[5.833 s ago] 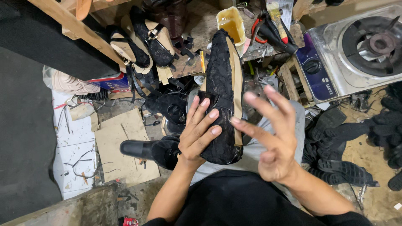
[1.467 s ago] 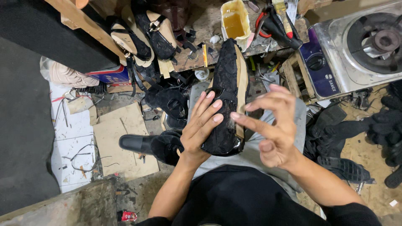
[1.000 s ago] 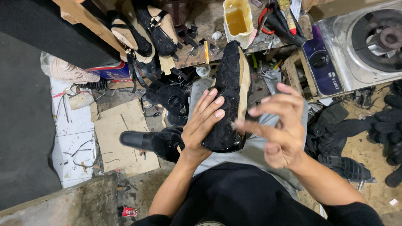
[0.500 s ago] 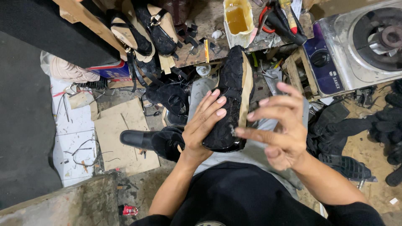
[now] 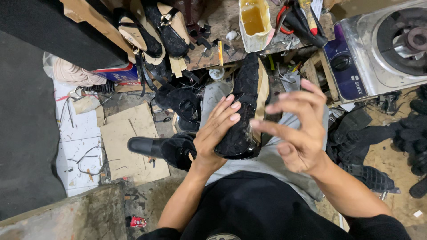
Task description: The person holds a black shoe upper fitted over a sole and presses and smooths the glued edge with their fingers, working around the shoe. They occasionally dip a finger into a container of glue on the workbench and continue pressing the upper against the sole, then reach toward a shelf of shoe parts at the end.
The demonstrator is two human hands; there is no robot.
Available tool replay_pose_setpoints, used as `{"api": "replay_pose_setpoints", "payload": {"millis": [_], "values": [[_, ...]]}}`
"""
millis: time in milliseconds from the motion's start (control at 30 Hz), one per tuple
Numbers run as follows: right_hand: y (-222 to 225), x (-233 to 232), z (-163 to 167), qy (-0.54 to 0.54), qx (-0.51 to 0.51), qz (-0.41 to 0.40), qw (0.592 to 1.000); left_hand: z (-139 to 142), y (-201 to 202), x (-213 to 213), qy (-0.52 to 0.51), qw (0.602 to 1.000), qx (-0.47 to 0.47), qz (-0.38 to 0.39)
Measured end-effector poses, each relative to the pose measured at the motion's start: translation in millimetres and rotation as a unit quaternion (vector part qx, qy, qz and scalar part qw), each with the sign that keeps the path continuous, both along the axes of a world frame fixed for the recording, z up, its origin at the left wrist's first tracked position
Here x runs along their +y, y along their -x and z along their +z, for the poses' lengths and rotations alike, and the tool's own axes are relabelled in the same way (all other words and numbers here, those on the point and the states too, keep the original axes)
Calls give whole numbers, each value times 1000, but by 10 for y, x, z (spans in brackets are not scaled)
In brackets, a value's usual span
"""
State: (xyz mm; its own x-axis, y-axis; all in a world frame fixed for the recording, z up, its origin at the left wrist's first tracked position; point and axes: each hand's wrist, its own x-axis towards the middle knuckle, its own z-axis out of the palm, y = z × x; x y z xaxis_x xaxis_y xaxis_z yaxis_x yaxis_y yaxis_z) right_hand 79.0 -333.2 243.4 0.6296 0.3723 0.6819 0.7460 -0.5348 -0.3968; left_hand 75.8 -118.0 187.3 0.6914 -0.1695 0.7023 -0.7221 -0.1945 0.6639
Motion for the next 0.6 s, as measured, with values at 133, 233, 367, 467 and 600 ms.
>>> {"api": "replay_pose_setpoints", "payload": {"millis": [133,233,367,467,600], "values": [[-8,39,-50,-58,72,75,993,8,-3,4,-1,1000,7,-7],[28,58,-62,-51,51,75,995,12,8,13,1,1000,13,-6],[39,33,-24,38,-60,13,997,4,1,13,3,1000,14,-4],[15,-3,21,72,-106,-13,992,-3,-7,3,1,1000,17,-4],[-15,0,25,52,-66,4,996,-1,11,9,-7,1000,30,0]]}}
